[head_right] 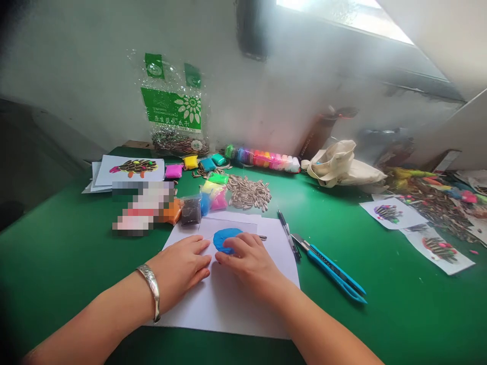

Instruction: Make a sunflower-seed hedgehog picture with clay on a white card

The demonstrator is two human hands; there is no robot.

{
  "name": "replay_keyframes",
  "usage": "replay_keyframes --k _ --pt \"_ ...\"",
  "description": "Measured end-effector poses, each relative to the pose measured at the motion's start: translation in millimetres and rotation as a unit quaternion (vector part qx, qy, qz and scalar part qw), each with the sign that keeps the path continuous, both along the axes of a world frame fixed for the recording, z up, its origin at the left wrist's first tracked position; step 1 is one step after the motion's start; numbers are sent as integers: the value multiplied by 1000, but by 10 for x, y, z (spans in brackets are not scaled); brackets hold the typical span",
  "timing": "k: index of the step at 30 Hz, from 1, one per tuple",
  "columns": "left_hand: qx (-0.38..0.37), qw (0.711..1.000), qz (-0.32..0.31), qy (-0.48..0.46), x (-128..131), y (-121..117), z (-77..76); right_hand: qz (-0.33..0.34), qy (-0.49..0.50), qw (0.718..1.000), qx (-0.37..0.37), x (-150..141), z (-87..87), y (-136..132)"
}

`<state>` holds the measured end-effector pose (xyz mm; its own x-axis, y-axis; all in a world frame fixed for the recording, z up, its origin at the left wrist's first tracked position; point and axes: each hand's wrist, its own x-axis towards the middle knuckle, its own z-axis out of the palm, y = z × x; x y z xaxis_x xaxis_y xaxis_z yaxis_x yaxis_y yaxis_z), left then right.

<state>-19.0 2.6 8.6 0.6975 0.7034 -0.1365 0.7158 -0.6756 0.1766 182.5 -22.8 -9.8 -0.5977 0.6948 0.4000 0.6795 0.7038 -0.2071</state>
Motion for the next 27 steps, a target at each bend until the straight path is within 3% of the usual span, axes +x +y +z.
replay_keyframes --k 17,27 --pt "-9 1000 2 -6 3 5 -4 -17 7 999 -32 78 -59 20" --pt "-11 1000 1 7 -1 -10 18 -17 9 999 -48 54 14 -20"
